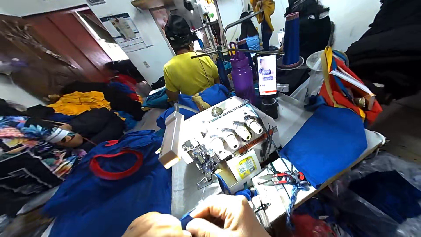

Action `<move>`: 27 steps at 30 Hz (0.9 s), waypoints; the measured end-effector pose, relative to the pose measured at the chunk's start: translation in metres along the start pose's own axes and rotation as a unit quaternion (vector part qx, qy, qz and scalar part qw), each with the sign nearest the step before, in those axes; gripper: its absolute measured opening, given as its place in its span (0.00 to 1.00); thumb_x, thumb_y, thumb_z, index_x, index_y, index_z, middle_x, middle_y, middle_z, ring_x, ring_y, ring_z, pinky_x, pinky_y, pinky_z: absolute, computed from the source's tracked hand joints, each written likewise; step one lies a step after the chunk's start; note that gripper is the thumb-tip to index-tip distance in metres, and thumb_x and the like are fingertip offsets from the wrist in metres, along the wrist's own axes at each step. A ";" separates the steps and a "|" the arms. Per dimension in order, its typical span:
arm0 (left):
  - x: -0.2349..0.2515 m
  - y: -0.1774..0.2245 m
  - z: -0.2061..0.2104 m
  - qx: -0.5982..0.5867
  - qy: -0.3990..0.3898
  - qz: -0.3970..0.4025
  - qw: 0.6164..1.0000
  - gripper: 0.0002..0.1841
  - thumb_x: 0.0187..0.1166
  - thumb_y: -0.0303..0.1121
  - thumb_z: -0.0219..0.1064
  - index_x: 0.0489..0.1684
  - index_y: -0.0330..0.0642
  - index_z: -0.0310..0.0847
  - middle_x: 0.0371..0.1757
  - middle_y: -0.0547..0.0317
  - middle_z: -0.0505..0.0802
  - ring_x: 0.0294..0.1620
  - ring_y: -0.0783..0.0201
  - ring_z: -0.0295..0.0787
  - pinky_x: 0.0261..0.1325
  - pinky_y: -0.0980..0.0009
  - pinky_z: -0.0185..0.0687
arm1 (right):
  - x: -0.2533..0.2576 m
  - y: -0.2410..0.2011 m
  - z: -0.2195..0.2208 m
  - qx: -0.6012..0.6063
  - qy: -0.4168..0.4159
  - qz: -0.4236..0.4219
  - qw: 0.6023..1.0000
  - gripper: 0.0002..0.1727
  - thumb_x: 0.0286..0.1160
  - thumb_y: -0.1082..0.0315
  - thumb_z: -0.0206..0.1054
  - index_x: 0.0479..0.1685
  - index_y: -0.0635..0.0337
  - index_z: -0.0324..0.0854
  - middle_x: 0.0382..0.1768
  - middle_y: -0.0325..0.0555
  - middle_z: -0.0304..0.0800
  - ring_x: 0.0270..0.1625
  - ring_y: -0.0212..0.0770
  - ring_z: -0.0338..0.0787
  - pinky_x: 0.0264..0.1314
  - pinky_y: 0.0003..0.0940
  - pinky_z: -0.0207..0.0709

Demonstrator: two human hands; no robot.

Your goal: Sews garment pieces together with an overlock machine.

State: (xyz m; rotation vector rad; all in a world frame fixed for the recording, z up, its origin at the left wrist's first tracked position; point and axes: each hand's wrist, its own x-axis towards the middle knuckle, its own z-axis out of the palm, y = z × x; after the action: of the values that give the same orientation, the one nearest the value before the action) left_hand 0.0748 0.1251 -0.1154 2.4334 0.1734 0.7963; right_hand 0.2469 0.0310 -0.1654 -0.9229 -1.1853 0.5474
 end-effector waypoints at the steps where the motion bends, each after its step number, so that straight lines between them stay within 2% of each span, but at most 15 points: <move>1: 0.002 0.002 0.003 -0.001 0.010 -0.022 1.000 0.06 0.82 0.27 0.68 0.41 0.30 0.86 0.41 0.53 0.93 0.52 0.75 0.87 0.65 0.76 0.77 | -0.002 -0.002 0.003 0.020 -0.003 0.004 1.000 0.08 0.76 0.79 0.63 0.40 0.77 0.87 0.33 0.53 0.90 0.34 0.27 0.85 0.41 0.19 0.77; 2: 0.004 0.003 0.005 0.002 0.020 -0.041 0.999 0.04 0.81 0.26 0.69 0.43 0.34 0.85 0.44 0.62 0.94 0.53 0.83 0.87 0.63 0.80 0.80 | -0.002 -0.002 0.004 0.033 -0.005 0.011 0.999 0.08 0.76 0.80 0.63 0.42 0.77 0.87 0.34 0.52 0.90 0.35 0.25 0.85 0.42 0.18 0.77; 3: 0.006 0.004 0.007 0.012 0.030 -0.055 0.998 0.04 0.80 0.26 0.70 0.43 0.35 0.83 0.44 0.65 0.94 0.52 0.86 0.86 0.62 0.82 0.81 | -0.002 0.001 0.003 0.036 -0.004 0.013 0.999 0.08 0.75 0.80 0.63 0.42 0.77 0.87 0.35 0.51 0.91 0.36 0.23 0.85 0.44 0.17 0.77; 5: 0.008 0.004 0.011 0.048 0.049 -0.078 0.995 0.06 0.78 0.28 0.71 0.41 0.35 0.83 0.41 0.66 0.94 0.49 0.88 0.85 0.58 0.84 0.81 | -0.003 0.007 0.002 0.036 -0.003 0.014 0.999 0.09 0.75 0.79 0.63 0.43 0.75 0.88 0.37 0.49 0.93 0.40 0.20 0.87 0.47 0.15 0.78; 9: 0.004 -0.005 0.016 0.064 0.086 -0.075 0.991 0.06 0.76 0.39 0.72 0.36 0.49 0.86 0.37 0.77 0.93 0.44 0.89 0.87 0.51 0.88 0.83 | -0.005 0.018 0.002 0.047 -0.002 0.020 0.999 0.08 0.76 0.76 0.64 0.41 0.69 0.90 0.37 0.37 0.93 0.41 0.14 0.86 0.48 0.11 0.80; 11: 0.003 -0.009 0.019 0.053 0.104 -0.072 0.991 0.05 0.75 0.41 0.73 0.35 0.52 0.87 0.35 0.79 0.92 0.41 0.88 0.87 0.48 0.88 0.84 | -0.005 0.022 0.002 0.052 0.003 0.021 0.998 0.08 0.75 0.76 0.65 0.41 0.67 0.90 0.37 0.34 0.93 0.41 0.14 0.88 0.48 0.11 0.81; 14: 0.003 -0.010 0.022 0.049 0.113 -0.087 0.989 0.06 0.73 0.42 0.73 0.32 0.53 0.87 0.34 0.79 0.92 0.40 0.87 0.87 0.47 0.89 0.83 | -0.008 0.022 0.002 0.060 0.001 0.020 0.998 0.07 0.75 0.77 0.65 0.42 0.68 0.90 0.39 0.35 0.94 0.43 0.15 0.88 0.51 0.12 0.82; 16: 0.006 -0.001 0.022 0.023 0.114 -0.121 0.986 0.03 0.70 0.38 0.75 0.32 0.52 0.90 0.33 0.79 0.92 0.39 0.86 0.87 0.47 0.88 0.83 | -0.009 0.018 0.001 0.058 0.001 0.035 0.998 0.08 0.76 0.76 0.66 0.43 0.70 0.90 0.40 0.37 0.94 0.44 0.15 0.89 0.52 0.12 0.82; 20: 0.008 0.004 0.021 0.036 0.107 -0.132 0.985 0.03 0.69 0.37 0.75 0.32 0.52 0.90 0.33 0.80 0.92 0.38 0.88 0.86 0.47 0.90 0.81 | -0.009 0.020 0.002 0.036 0.005 0.002 0.999 0.08 0.74 0.77 0.66 0.42 0.71 0.90 0.40 0.39 0.95 0.44 0.15 0.89 0.53 0.12 0.82; 24: 0.005 -0.003 0.015 0.072 0.095 -0.106 0.987 0.05 0.70 0.44 0.74 0.32 0.58 0.86 0.37 0.81 0.91 0.44 0.86 0.87 0.51 0.88 0.82 | -0.008 0.019 0.003 -0.006 -0.005 -0.055 0.998 0.09 0.73 0.78 0.66 0.42 0.74 0.91 0.41 0.48 0.96 0.45 0.18 0.90 0.55 0.12 0.81; 26: 0.005 -0.014 0.012 0.082 0.082 -0.084 0.990 0.09 0.71 0.49 0.74 0.33 0.58 0.83 0.46 0.78 0.90 0.54 0.85 0.85 0.55 0.86 0.82 | -0.006 0.021 0.003 -0.027 -0.013 -0.089 0.996 0.09 0.72 0.80 0.65 0.42 0.74 0.90 0.39 0.50 0.94 0.43 0.21 0.89 0.52 0.12 0.79; 27: 0.006 -0.015 0.009 0.071 0.067 -0.088 0.991 0.10 0.72 0.48 0.73 0.35 0.56 0.83 0.52 0.75 0.90 0.59 0.84 0.84 0.59 0.84 0.82 | -0.005 0.019 0.002 -0.040 -0.014 -0.103 0.994 0.10 0.70 0.81 0.65 0.43 0.74 0.91 0.39 0.53 0.95 0.43 0.25 0.90 0.52 0.14 0.80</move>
State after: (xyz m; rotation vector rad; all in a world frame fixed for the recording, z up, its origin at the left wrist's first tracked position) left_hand 0.0854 0.1350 -0.1272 2.4543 0.5047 0.8936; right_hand 0.2450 0.0385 -0.1840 -0.8510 -1.3189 0.3490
